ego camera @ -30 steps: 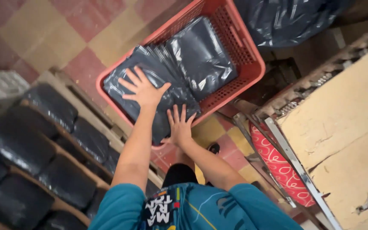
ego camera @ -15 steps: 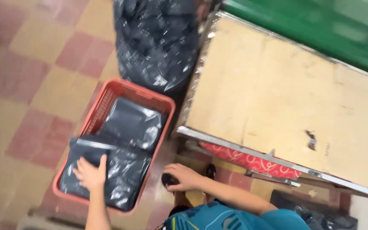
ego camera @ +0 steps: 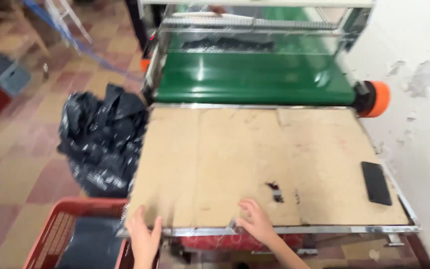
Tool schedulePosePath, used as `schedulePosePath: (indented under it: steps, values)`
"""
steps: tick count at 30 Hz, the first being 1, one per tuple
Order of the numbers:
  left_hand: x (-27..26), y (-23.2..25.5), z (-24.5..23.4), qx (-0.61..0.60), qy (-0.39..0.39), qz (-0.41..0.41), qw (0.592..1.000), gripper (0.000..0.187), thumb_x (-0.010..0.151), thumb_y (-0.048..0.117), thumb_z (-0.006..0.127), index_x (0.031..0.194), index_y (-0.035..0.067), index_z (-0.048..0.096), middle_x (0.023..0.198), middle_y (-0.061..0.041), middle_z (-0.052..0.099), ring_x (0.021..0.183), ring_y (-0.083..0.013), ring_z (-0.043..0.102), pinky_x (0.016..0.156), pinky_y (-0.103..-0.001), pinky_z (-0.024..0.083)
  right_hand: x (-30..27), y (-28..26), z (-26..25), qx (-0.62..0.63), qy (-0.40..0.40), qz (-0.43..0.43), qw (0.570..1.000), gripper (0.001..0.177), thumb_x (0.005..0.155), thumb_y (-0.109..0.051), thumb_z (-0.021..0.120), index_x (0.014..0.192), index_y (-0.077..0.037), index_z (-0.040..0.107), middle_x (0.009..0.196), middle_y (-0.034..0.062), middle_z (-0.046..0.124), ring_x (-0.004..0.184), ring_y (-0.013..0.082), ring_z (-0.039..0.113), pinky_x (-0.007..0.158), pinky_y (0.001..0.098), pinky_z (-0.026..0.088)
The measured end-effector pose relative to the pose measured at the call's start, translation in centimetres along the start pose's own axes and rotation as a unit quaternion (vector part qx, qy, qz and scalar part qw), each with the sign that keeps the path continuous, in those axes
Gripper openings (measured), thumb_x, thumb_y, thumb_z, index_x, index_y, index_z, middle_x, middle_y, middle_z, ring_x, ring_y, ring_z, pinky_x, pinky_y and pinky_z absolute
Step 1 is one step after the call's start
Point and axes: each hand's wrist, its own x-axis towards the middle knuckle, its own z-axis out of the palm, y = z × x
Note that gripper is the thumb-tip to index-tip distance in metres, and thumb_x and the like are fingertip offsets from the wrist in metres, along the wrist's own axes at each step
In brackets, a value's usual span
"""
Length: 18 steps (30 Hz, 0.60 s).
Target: Folding and stacking plastic bags from a production line into a storage crate.
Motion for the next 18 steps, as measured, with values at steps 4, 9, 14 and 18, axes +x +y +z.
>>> schedulePosePath:
  steps: [4, 9, 14, 18]
  values:
    - [0.9, 7.0, 6.2, -0.012, -0.051, 0.048, 0.997, 0.065, 0.089, 0.04, 0.063, 0.137, 0.0, 0.047, 0.133, -0.019, 0.054, 0.127, -0.0389, 0.046, 0.113, -0.048, 0.033, 0.1, 6.4, -7.8, -0.041, 0.06, 0.073, 0.995, 0.038, 0.089, -0.02, 0.066, 0.126, -0.014, 0.061, 0.136, 0.0013, 0.053, 0.121, 0.0154, 0.062, 0.101, 0.0318, 0.049]
    - [0.5, 11.8, 12.0, 0.029, -0.163, 0.014, 0.986, 0.069, 0.088, 0.043, 0.062, 0.144, 0.007, 0.043, 0.145, -0.015, 0.047, 0.132, -0.0351, 0.042, 0.11, -0.048, 0.038, 2.5, 12.4, -14.0, -0.247, 0.129, 0.016, 0.96, 0.047, 0.088, -0.033, 0.066, 0.129, -0.011, 0.058, 0.131, 0.007, 0.055, 0.12, 0.0289, 0.052, 0.103, 0.0437, 0.042]
    - [0.2, 15.1, 13.6, 0.15, -0.28, -0.025, 0.948, 0.072, 0.09, 0.051, 0.058, 0.149, 0.017, 0.034, 0.156, -0.003, 0.036, 0.146, -0.0256, 0.029, 0.099, -0.053, 0.052, 5.2, 15.3, -15.9, -0.303, 0.135, 0.071, 0.941, 0.054, 0.092, -0.037, 0.059, 0.14, -0.014, 0.051, 0.149, 0.0086, 0.047, 0.141, 0.0301, 0.037, 0.117, 0.0496, 0.028]
    - [0.8, 13.7, 14.6, 0.166, -0.295, -0.011, 0.941, 0.07, 0.088, 0.05, 0.06, 0.146, 0.016, 0.038, 0.153, 0.0, 0.037, 0.141, -0.0249, 0.034, 0.092, -0.051, 0.057, 4.9, 16.5, -14.3, -0.375, 0.153, 0.076, 0.911, 0.059, 0.095, -0.048, 0.05, 0.142, -0.013, 0.048, 0.152, 0.012, 0.043, 0.143, 0.0318, 0.034, 0.118, 0.0488, 0.025]
